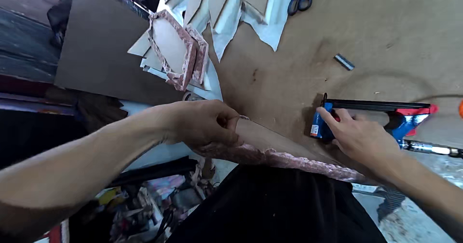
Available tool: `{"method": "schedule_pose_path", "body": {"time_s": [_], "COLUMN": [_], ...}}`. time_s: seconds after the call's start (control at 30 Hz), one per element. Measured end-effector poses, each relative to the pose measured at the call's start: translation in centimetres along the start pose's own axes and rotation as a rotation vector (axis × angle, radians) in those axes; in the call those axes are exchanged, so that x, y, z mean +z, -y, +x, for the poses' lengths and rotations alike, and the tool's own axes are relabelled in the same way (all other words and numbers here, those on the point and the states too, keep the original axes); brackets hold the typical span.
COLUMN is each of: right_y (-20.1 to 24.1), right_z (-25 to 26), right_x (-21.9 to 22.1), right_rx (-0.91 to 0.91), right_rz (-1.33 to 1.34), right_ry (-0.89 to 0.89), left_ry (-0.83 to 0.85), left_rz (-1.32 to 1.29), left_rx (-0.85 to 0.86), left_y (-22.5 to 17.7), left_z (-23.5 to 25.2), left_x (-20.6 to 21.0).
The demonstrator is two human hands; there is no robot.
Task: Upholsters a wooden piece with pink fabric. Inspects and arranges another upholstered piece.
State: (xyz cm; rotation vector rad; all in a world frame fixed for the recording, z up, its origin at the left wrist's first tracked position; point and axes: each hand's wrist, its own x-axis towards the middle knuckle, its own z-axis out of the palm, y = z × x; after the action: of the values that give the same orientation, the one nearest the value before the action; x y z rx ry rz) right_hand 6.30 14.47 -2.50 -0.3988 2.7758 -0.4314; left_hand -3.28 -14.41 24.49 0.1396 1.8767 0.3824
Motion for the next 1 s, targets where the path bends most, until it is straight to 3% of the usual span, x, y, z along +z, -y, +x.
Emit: {"method": "schedule_pose_path", "body": {"time_s": [0.07, 0.17, 0.23, 0.33, 0.4, 0.53, 0.67, 1.0], "right_y": [-0.3, 1.3, 2.8, 4.4, 5.4, 8.0, 9.7, 10.1], "right_z": [0.9, 0.8, 0.1, -0.1, 0.3, 0.8, 1.0, 1.7], "right_x": [-2.5, -9.0, -13.9, -18.3, -20.2, -22.2, -21.9, -22.0], "right_rx": [-0.022, -0.025, -0.023, -0.052, -0.104, -0.067, 0.064, 0.120], "right_rz": [0.048, 0.202, 0.510, 1.270, 1.488, 1.550, 1.527, 1.499], "right_ry": [0.087, 0.065, 0.079, 0.285, 0.449, 0.602, 0.602, 0.617], "left_ry": [0.034, 0.044, 0.037, 0.024, 0.017, 0.038, 0.041, 0.014], "left_rz": [-0.050, 0.029, 0.058, 0.122, 0.193, 0.245, 0.314, 0.345], "left_rx": [-0.003, 0.026, 0.040, -0.002, 0.000, 0.076, 0.110, 0.148], "left_y": [0.5, 1.2, 1.4, 0.8, 0.8, 1.1, 1.1, 1.9], "left_z": [0.1, 0.5, 0.5, 0.1, 0.1, 0.5, 0.8, 1.1], "left_x": [-0.2, -0.7, -0.6, -0.3, -0.3, -0.7, -0.9, -1.2]}}
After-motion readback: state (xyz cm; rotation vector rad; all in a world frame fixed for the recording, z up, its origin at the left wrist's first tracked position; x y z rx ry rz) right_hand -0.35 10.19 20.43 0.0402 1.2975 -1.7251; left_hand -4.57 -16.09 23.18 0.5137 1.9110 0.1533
